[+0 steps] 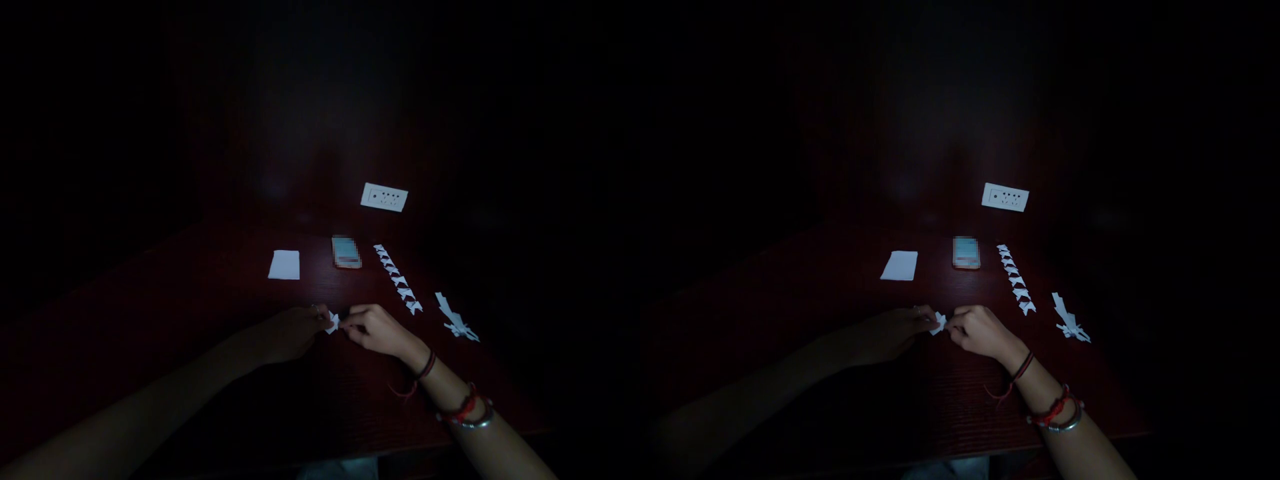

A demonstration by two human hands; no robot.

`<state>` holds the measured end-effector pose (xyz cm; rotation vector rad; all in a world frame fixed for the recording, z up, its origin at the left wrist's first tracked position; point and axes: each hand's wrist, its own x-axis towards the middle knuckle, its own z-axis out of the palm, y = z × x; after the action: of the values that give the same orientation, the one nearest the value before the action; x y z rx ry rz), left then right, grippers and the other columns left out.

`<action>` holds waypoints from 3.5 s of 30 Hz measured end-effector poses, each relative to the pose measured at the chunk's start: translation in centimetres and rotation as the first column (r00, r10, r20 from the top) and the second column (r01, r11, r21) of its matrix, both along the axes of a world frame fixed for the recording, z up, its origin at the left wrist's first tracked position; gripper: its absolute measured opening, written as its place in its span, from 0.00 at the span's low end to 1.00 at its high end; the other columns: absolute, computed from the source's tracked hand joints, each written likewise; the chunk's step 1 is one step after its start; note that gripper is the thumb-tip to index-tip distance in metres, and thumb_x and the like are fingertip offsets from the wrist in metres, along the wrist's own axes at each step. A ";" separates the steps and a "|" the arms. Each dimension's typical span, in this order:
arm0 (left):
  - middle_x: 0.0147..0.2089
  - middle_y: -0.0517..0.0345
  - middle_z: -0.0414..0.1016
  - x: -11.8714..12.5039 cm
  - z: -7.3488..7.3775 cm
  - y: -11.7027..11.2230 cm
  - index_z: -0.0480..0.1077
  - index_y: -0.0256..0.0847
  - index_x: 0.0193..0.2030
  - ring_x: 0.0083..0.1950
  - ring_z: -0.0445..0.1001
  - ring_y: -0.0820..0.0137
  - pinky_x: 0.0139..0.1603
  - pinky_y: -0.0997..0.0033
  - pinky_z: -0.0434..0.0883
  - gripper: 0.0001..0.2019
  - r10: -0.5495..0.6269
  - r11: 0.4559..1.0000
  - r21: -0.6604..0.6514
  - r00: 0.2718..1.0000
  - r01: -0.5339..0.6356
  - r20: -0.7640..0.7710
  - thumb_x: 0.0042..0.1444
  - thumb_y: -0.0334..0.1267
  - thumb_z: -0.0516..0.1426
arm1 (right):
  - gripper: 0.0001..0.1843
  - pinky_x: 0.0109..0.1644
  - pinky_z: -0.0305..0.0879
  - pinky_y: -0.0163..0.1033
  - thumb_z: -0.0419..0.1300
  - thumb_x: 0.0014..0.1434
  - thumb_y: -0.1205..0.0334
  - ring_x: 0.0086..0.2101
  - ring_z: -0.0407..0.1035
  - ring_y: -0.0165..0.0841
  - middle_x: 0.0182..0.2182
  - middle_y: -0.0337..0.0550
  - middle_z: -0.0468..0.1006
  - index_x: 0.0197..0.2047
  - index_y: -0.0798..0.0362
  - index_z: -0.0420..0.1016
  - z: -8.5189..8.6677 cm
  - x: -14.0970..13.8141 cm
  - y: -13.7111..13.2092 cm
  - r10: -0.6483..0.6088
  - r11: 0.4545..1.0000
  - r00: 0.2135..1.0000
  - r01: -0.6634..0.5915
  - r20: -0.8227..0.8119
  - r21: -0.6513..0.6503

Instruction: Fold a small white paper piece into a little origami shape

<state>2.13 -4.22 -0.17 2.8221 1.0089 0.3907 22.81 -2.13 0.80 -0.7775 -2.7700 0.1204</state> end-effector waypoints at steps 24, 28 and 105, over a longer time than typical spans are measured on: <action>0.49 0.56 0.59 0.0 1.4 -0.9 0.57 0.43 0.49 0.46 0.63 0.67 0.45 0.69 0.61 0.23 0.014 0.999 -0.049 1.000 -0.016 -0.028 0.45 0.23 0.46 | 0.12 0.33 0.54 0.30 0.46 0.55 0.66 0.28 0.62 0.25 0.29 0.39 0.68 0.37 0.54 0.70 0.6 -0.3 -0.6 -0.024 0.995 0.992 0.011 0.122 0.102; 0.50 0.55 0.58 -0.1 1.2 -0.8 0.57 0.43 0.49 0.46 0.62 0.67 0.44 0.68 0.61 0.22 0.019 1.000 -0.014 0.999 -0.020 -0.049 0.46 0.23 0.46 | 0.13 0.32 0.54 0.29 0.47 0.54 0.67 0.27 0.62 0.24 0.29 0.39 0.68 0.39 0.53 0.70 0.3 -0.2 -0.5 -0.021 0.995 0.995 0.012 0.096 0.102; 0.42 0.57 0.64 0.5 1.2 1.0 0.56 0.41 0.45 0.33 0.69 0.74 0.33 0.74 0.66 0.11 0.249 0.917 -0.398 0.796 -0.011 0.552 0.55 0.41 0.46 | 0.10 0.26 0.55 0.29 0.53 0.51 0.60 0.23 0.60 0.24 0.23 0.38 0.66 0.29 0.57 0.70 0.2 -1.1 0.5 -0.258 0.922 0.863 0.086 -0.434 -0.377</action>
<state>2.59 -3.22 1.00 2.0686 0.9966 0.9186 21.73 -1.64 1.03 -0.9311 -2.2181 0.6857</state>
